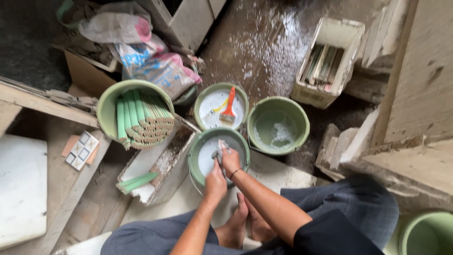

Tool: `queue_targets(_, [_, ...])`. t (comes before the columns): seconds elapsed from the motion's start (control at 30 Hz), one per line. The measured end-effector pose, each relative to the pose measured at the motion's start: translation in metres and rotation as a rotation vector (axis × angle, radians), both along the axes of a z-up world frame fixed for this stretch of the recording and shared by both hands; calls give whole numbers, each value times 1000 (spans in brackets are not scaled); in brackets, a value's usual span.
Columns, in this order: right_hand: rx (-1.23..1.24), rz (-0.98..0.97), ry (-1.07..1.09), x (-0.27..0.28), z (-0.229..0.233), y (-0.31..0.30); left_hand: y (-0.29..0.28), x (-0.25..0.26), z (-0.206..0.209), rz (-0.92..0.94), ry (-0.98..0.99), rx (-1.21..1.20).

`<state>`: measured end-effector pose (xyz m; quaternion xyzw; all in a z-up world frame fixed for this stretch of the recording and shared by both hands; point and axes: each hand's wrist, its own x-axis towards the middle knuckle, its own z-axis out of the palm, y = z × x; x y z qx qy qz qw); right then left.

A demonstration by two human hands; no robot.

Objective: The person scrubs a wooden stick with a cloth in soapy water, rinses it in a second bucket, and then uses a brush to apply a white substance to the stick. The person repeats this process with another stick.

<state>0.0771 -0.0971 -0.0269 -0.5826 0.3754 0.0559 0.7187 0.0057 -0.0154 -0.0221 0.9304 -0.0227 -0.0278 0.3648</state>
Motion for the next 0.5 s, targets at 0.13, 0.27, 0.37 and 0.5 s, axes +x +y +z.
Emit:
queue_targets(0.13, [15, -18, 0, 4, 4, -14, 5, 13, -16, 42, 181, 43])
queue_targets(0.27, [90, -7, -20, 5, 27, -26, 11, 35, -8, 154, 223, 33])
queue_targets(0.37, [178, -4, -21, 4, 39, -27, -6, 12, -9, 120, 225, 14])
queue_targets(0.5, [133, -31, 50, 1, -5, -16, -5, 6, -28, 63, 213, 9])
